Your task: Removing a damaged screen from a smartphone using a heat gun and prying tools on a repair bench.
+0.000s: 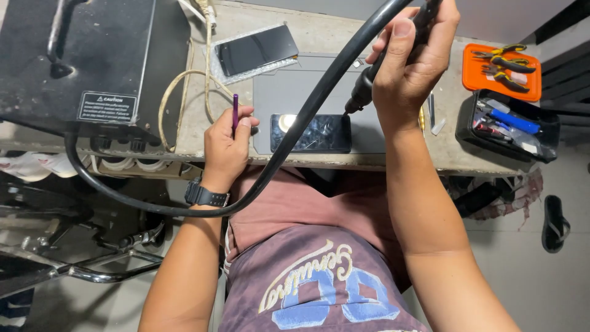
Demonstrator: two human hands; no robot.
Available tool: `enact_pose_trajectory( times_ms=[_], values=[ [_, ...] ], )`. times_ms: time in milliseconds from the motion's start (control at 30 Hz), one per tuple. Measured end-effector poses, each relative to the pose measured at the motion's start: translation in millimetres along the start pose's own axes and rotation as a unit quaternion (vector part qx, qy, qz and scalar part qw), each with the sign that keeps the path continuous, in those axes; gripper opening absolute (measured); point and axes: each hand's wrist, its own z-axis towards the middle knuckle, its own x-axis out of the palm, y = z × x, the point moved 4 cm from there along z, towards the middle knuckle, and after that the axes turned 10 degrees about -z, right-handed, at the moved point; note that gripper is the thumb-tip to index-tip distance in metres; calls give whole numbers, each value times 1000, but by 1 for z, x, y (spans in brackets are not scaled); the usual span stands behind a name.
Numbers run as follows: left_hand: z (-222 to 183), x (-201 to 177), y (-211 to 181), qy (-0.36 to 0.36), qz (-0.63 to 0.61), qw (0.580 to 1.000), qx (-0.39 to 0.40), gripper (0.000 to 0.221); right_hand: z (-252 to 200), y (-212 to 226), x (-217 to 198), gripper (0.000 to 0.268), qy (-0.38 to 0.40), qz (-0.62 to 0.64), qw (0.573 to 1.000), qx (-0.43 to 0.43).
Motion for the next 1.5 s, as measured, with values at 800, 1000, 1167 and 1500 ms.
enact_pose_trajectory(
  times_ms=[800,1000,1167,1500],
  values=[
    [4,-2,11,-33,-42,997,-57,30,-26,29,112,39,61,27,998,-1],
    [4,-3,7,-25,-40,997,-61,32,-38,38,107,43,90,59,994,-1],
    [4,-2,9,-25,-41,997,-59,31,-45,36,106,49,86,63,994,6],
    [5,-2,8,-31,-26,998,-54,31,-41,24,106,50,54,65,996,1]
  ],
)
